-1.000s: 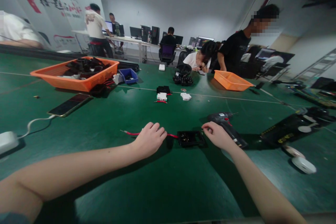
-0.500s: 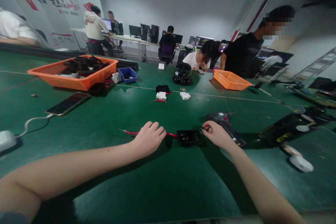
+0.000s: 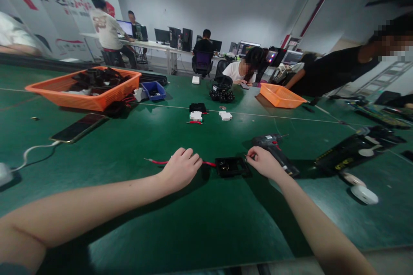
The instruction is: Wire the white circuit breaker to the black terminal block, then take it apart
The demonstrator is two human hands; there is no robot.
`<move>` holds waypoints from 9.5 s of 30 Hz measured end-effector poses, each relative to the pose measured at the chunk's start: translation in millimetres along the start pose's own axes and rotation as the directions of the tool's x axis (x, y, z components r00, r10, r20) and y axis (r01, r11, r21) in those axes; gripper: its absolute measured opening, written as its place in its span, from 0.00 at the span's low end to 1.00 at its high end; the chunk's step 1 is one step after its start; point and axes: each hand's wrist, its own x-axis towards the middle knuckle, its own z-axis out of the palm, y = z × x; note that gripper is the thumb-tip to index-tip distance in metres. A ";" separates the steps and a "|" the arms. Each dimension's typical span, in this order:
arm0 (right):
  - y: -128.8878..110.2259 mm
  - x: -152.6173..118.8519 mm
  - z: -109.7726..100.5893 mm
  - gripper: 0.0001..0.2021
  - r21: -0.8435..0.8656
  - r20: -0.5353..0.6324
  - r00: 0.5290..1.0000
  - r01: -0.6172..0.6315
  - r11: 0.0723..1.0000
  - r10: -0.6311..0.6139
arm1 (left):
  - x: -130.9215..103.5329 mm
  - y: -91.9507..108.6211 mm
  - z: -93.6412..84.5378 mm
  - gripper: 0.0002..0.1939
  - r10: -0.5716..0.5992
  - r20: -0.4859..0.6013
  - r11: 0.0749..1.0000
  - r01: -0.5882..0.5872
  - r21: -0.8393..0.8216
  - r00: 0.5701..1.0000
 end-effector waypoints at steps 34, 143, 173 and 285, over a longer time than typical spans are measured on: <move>-137.6 13.7 -38.1 0.01 -0.265 0.413 0.827 0.509 0.819 -0.381 | -1.1 4.4 2.0 0.04 -0.055 -0.045 0.998 0.056 0.011 0.997; -71.7 -20.7 -1.2 0.16 -0.003 0.139 0.799 0.592 0.806 -0.585 | 4.6 1.5 -4.4 0.06 -0.007 0.035 0.999 0.005 0.052 0.999; -74.6 -19.1 3.4 0.21 0.050 0.095 0.810 0.577 0.815 -0.579 | 4.5 1.9 -4.7 0.06 -0.004 0.020 0.999 0.003 0.035 1.000; -79.4 -23.1 -0.8 0.26 0.074 0.119 0.817 0.559 0.826 -0.564 | 4.9 0.5 -3.9 0.05 -0.012 0.009 1.000 0.012 -0.002 1.000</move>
